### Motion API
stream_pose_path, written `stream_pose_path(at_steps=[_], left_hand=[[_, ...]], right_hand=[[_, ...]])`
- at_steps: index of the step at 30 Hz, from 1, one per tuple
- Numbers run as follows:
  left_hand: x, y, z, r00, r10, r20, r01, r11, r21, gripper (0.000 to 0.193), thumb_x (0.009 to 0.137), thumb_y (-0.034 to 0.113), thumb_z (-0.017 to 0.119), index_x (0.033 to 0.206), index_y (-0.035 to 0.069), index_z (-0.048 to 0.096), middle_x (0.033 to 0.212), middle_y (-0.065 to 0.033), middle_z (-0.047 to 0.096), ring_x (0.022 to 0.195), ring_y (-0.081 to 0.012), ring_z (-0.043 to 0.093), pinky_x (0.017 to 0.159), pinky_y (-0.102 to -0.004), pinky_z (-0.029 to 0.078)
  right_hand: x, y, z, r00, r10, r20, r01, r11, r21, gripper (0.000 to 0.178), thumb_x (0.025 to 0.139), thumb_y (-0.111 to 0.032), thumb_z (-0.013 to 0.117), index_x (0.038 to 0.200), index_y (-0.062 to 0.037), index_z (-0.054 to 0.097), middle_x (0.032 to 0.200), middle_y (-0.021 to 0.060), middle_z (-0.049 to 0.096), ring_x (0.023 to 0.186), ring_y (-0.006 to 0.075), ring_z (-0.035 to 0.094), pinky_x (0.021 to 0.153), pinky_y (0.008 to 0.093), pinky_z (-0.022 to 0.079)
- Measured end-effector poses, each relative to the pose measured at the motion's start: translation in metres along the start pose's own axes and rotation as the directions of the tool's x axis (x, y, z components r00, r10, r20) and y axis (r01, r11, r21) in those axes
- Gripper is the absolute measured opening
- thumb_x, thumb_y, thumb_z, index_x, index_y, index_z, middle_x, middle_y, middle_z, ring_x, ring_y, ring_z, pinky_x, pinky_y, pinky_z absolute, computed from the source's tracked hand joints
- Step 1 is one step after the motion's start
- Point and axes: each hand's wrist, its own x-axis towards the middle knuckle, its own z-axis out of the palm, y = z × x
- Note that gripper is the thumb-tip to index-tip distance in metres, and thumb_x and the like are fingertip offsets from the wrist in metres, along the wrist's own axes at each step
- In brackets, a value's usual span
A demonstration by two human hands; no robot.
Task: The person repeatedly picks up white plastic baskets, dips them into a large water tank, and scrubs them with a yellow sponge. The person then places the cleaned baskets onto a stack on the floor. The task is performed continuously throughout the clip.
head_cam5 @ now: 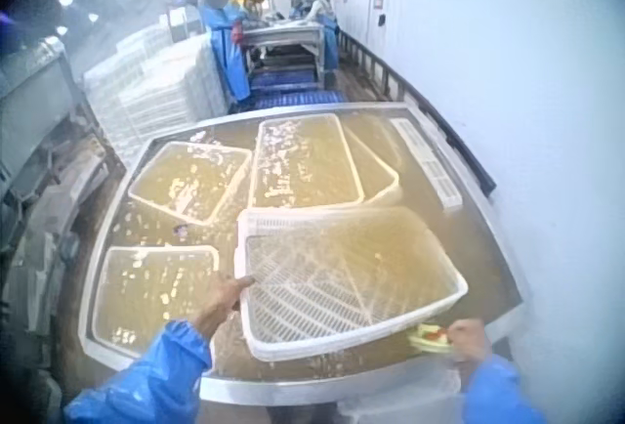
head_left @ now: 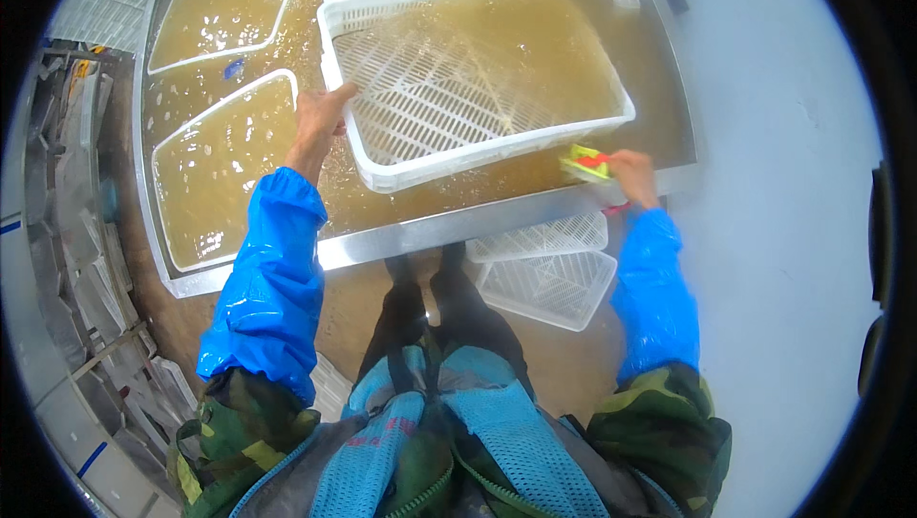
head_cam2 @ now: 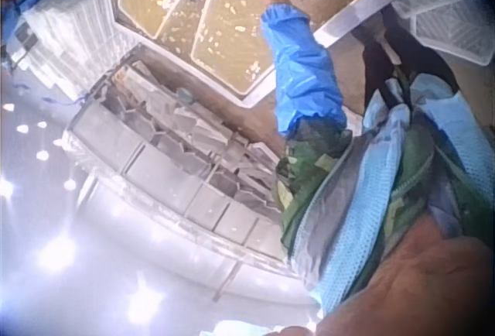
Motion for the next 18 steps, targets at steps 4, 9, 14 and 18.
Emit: stream_pose_path(at_steps=[4,9,14,18], left_hand=[[-0.005,-0.037,0.005,0.987,0.158,0.011,-0.155,0.980,-0.124,0.031,0.075,0.021,0.074,0.076,-0.008,0.062,0.071,-0.0129,0.064,0.061,-0.0179,0.060,0.055,-0.0337,0.048],[-0.049,-0.053,0.032,0.983,0.151,-0.107,-0.161,0.983,-0.089,0.042,0.074,0.019,0.072,0.097,-0.007,0.049,0.090,-0.0167,0.060,0.081,-0.0200,0.060,0.070,-0.0349,0.050],[-0.048,-0.056,0.044,0.977,0.164,-0.136,-0.190,0.959,-0.211,0.045,0.074,0.021,0.071,0.100,-0.006,0.046,0.091,-0.0175,0.059,0.081,-0.0218,0.060,0.073,-0.0359,0.050],[-0.068,-0.049,0.043,0.975,0.156,-0.161,-0.190,0.957,-0.218,0.047,0.075,0.021,0.071,0.103,-0.005,0.044,0.089,-0.0160,0.058,0.077,-0.0206,0.060,0.070,-0.0345,0.050]], right_hand=[[-0.034,-0.070,-0.054,0.947,0.266,-0.179,-0.122,0.816,0.565,0.020,0.090,-0.008,0.054,0.103,-0.0029,0.068,0.069,-0.0049,0.055,0.058,0.0032,0.045,0.052,0.0204,0.037],[0.014,-0.115,-0.029,0.977,0.116,-0.181,-0.013,0.874,0.487,0.021,0.092,-0.009,0.055,0.109,-0.0032,0.065,0.069,-0.0066,0.051,0.058,0.0021,0.043,0.049,0.0197,0.033],[0.097,-0.088,0.068,0.967,-0.070,0.246,0.081,0.996,-0.034,0.033,0.088,-0.032,0.063,0.105,-0.0038,0.065,0.077,0.0109,0.064,0.073,0.0205,0.061,0.065,0.0328,0.047],[0.136,-0.092,0.127,0.956,0.047,0.291,0.074,0.919,-0.388,0.051,0.078,-0.051,0.069,0.103,-0.0060,0.064,0.089,0.0184,0.067,0.087,0.0328,0.065,0.075,0.0415,0.049]])
